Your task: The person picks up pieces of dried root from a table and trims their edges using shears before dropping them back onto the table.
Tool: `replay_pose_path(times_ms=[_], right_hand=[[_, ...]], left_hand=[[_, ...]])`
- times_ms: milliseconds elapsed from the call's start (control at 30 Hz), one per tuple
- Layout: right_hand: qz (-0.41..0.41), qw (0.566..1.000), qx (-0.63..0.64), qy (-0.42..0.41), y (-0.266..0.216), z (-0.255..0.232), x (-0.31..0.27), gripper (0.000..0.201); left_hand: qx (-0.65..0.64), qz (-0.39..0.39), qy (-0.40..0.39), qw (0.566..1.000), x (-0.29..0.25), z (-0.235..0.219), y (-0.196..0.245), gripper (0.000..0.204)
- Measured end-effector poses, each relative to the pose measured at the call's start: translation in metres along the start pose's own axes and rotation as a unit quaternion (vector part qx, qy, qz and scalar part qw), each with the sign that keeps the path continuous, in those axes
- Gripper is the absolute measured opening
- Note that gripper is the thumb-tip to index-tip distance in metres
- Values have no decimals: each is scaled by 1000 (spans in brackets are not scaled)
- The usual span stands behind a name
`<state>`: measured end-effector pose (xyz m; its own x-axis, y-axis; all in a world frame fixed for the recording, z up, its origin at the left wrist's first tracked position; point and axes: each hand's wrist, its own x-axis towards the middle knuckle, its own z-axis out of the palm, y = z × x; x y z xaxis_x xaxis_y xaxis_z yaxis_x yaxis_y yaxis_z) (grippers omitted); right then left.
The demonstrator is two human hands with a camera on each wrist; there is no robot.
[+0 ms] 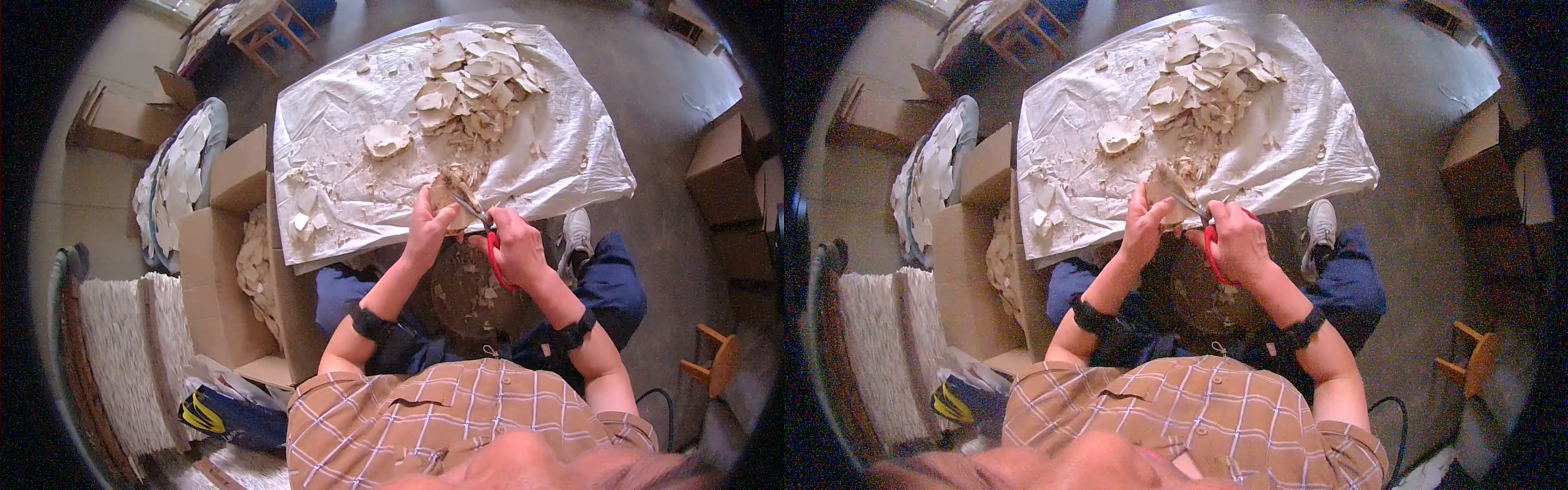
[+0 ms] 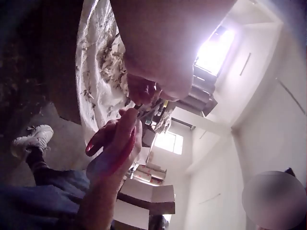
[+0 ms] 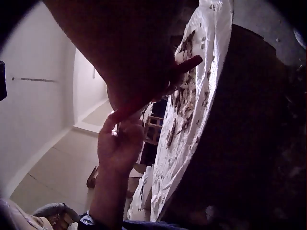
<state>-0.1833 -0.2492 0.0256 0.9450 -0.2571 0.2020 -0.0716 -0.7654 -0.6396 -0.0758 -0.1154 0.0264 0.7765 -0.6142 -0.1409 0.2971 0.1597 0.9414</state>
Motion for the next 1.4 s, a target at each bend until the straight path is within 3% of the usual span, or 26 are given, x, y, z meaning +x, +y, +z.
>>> replay_pose_path(times_ms=[367,467,633,767,833,1000,1067,1400], right_hand=[[-7,1000,-5,22,8,12,2,31],[-38,997,-46,55,7,7,3,30],[20,1000,-12,9,11,13,0,29],[19,1000,-11,6,13,16,1,28],[25,999,39,-18,13,18,2,26],[20,999,33,8,5,11,4,32],[0,999,21,39,4,7,6,34],[-3,1000,-25,13,8,10,2,34]], left_hand=[[-27,-5,8,1000,3,-3,-2,28],[16,-39,-35,999,-1,0,-2,27],[28,-35,-26,999,-1,3,-1,26],[87,-37,-22,995,4,-5,4,28],[56,-77,-37,995,5,-7,13,30],[64,-52,-41,996,3,-6,20,32],[68,-41,-7,997,5,-7,19,32],[52,-27,-9,998,10,-8,-1,27]])
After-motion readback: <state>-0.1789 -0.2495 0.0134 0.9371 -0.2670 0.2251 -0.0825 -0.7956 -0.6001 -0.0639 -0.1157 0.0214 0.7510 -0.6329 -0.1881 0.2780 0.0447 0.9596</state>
